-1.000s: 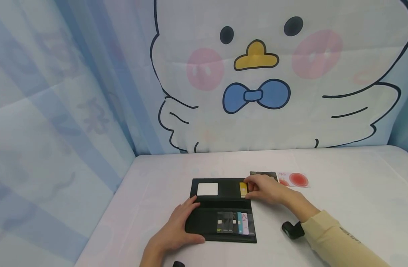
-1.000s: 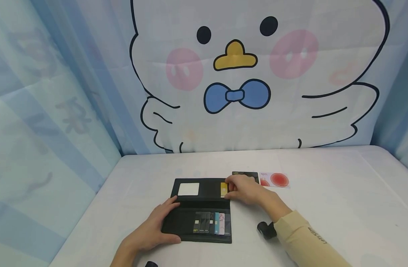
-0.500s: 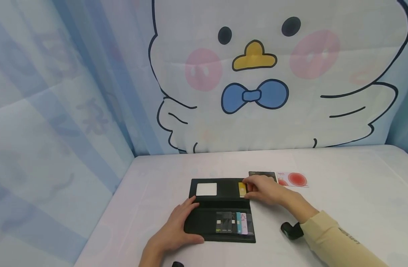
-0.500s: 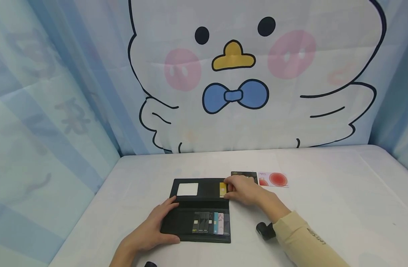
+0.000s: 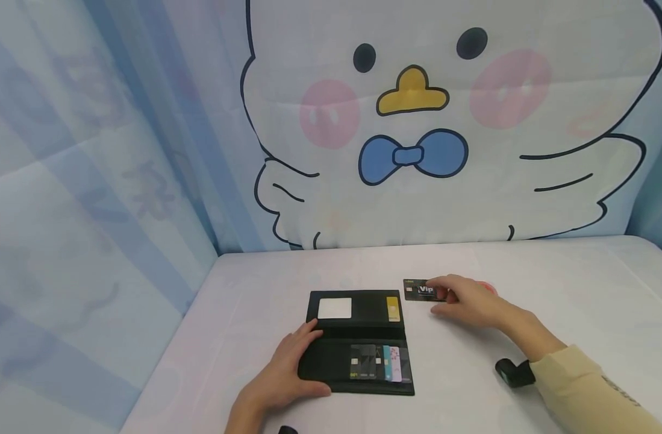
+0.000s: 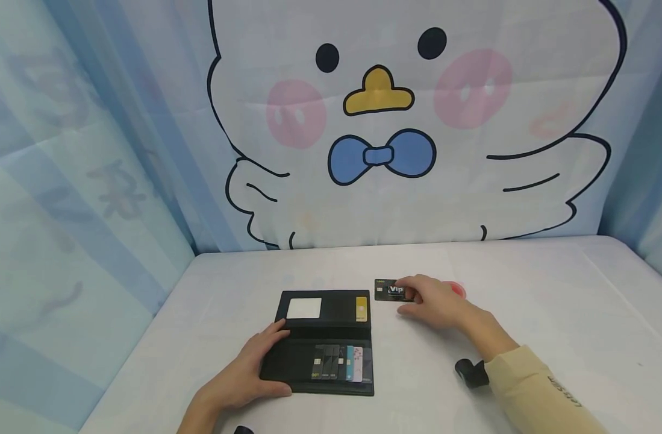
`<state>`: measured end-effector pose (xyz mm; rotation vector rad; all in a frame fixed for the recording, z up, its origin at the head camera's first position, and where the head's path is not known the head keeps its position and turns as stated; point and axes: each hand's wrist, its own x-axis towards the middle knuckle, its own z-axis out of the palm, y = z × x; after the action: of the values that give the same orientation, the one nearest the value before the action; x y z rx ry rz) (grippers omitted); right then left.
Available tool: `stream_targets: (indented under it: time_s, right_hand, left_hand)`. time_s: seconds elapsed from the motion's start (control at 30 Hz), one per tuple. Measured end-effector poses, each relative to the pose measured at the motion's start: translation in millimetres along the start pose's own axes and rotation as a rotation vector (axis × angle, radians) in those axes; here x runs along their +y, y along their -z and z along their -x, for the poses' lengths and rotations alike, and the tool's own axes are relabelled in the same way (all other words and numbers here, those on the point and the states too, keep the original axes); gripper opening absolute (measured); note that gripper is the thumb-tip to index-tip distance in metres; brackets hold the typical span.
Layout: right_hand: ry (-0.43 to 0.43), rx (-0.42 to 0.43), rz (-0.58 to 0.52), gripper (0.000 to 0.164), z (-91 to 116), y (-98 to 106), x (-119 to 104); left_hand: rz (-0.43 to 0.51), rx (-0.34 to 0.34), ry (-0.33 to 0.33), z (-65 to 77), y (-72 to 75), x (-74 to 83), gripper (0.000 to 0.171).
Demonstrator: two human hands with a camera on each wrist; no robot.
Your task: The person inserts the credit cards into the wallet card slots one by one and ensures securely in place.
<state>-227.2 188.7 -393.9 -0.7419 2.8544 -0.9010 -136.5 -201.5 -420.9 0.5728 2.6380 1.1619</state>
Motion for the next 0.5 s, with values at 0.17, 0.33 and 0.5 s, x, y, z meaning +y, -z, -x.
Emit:
stream_targets:
  time_s: [0.17,0.33,0.5]
  right_hand:
    - [-0.026,0.031,0.038,0.051,10.0,14.5,18.8]
    - [-0.077,0.057,0.077,0.054,21.4,26.6,34.4]
    - [-0.14,0.072,0.08,0.056,29.6,33.3,46.9]
  left_hand:
    - [0.0,-0.004,0.01,-0.3,-0.2,1.0,0.094]
    - [0.006,-0.01,0.026,-0.1,-0.2,2.0,0.094]
    - [0.008,-0.011,0.03,-0.1,0.4,3.2,0.094]
